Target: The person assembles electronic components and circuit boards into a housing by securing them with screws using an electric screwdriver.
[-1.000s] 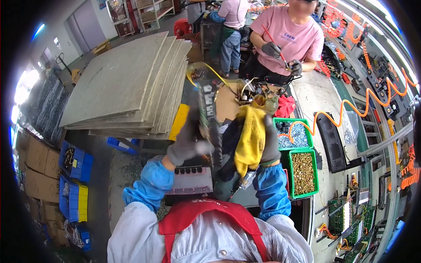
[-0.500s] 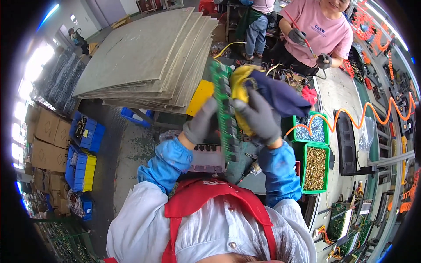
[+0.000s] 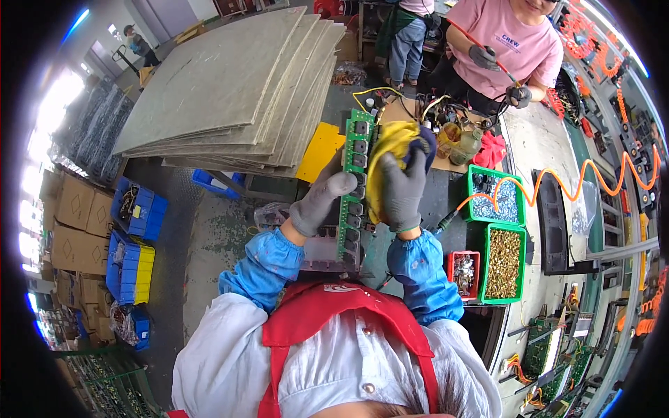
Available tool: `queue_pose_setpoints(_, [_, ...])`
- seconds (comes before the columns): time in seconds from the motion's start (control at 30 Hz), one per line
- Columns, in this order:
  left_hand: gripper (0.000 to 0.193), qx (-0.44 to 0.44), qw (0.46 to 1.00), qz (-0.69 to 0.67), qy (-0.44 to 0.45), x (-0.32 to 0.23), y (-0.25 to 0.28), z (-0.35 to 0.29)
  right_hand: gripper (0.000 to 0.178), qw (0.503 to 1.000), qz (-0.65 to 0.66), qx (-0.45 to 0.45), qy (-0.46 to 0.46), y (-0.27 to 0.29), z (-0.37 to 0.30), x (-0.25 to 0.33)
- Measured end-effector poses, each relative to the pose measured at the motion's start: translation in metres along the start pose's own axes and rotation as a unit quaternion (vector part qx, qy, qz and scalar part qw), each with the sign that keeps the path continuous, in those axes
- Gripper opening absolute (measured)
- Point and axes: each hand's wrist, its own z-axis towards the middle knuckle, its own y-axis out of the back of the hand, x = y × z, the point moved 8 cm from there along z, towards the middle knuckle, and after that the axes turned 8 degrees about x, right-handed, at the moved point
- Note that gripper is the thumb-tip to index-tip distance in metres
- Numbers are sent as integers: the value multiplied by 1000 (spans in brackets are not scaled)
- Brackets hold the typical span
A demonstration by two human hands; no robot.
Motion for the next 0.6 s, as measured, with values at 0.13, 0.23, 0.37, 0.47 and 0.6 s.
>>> queue_pose_setpoints(0.13, [63,26,990,-136,-20,-15,6,-8,33,953,279,-13,-113,38,27,-30])
queue_pose_setpoints(0.23, [63,9,998,-56,-22,-15,24,-7,36,931,328,93,-129,21,36,3])
queue_pose_setpoints(0.37, [60,32,998,-37,-30,-26,-3,-10,54,963,159,214,-35,-34,29,35])
queue_pose_setpoints(0.47, [67,60,997,0,-39,-24,-29,-8,62,963,179,159,-120,-29,21,8])
queue_pose_setpoints(0.6, [69,73,995,-54,-39,-7,-37,-4,46,995,54,67,-44,2,19,-28])
